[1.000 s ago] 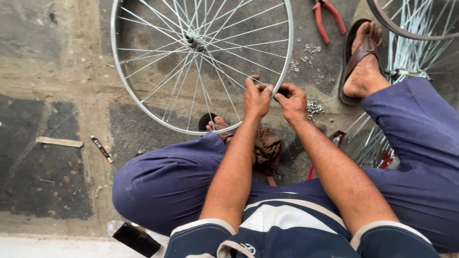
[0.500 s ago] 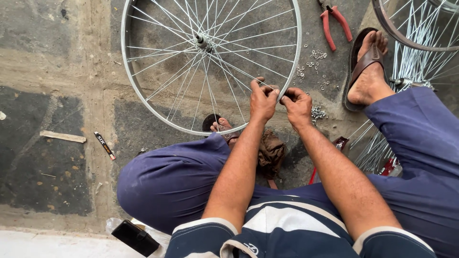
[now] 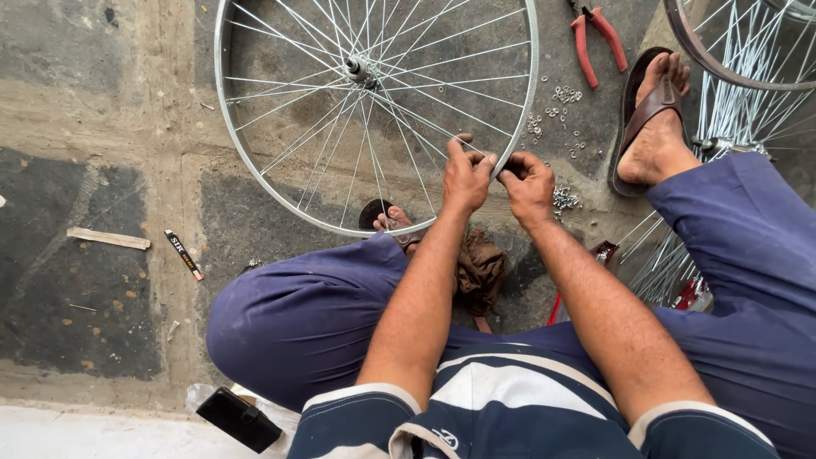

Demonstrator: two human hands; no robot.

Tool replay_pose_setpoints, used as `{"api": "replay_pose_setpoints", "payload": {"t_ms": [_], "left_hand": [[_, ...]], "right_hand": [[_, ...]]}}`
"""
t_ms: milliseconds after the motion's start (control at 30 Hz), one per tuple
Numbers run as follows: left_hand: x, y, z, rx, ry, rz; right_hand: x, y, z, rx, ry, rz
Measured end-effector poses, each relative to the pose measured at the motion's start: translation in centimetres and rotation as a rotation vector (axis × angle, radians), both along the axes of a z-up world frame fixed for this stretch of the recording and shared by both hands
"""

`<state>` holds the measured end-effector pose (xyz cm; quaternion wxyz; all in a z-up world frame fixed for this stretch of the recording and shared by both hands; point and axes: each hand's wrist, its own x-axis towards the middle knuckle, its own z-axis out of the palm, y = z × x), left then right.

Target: The person sits on the floor and installs nipples onto the spokes of a bicycle wheel rim. They repeatedly pick up small metal nipples from a pile and screw them onto the spoke ends by hand.

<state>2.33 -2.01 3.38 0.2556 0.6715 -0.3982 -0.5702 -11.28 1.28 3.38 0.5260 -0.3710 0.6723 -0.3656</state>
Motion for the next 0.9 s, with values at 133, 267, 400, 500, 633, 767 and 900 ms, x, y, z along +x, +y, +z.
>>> {"api": "replay_pose_setpoints", "payload": {"t_ms": [133,267,400,500,633,767,900], "left_hand": [[-0.03,-0.12,0.15,0.023,-0.102,-0.009],[0.09,0.14,0.04,-0.045,0.158,0.06],[-0.07,-0.02,0.32,0.039,-0.118,-0.022],[0.05,0.09,0.29,-0.032,0.075,0.04],[0.14,-0.09,0.33,-0.004,-0.051,-0.03],[0.02,-0.34,0.51,0.009,-0.029,0.006],[0.04,0.06,0.6,0.002,0.092,0.041]], "right_hand": [[0.28,-0.26,0.6,0.015,0.065,0.0],[0.34,-0.1,0.89,0.014,0.017,-0.011],[0.47,-0.09,0.93,0.018,0.063,0.004],[0.32,0.0,0.53,-0.012,0.0,-0.011],[0.27,0.1,0.22,-0.028,-0.025,-0.027],[0.33,-0.13,0.44,-0.003,0.004,-0.007],[0.29,0.06,0.7,0.007,0.016,-0.017]]}}
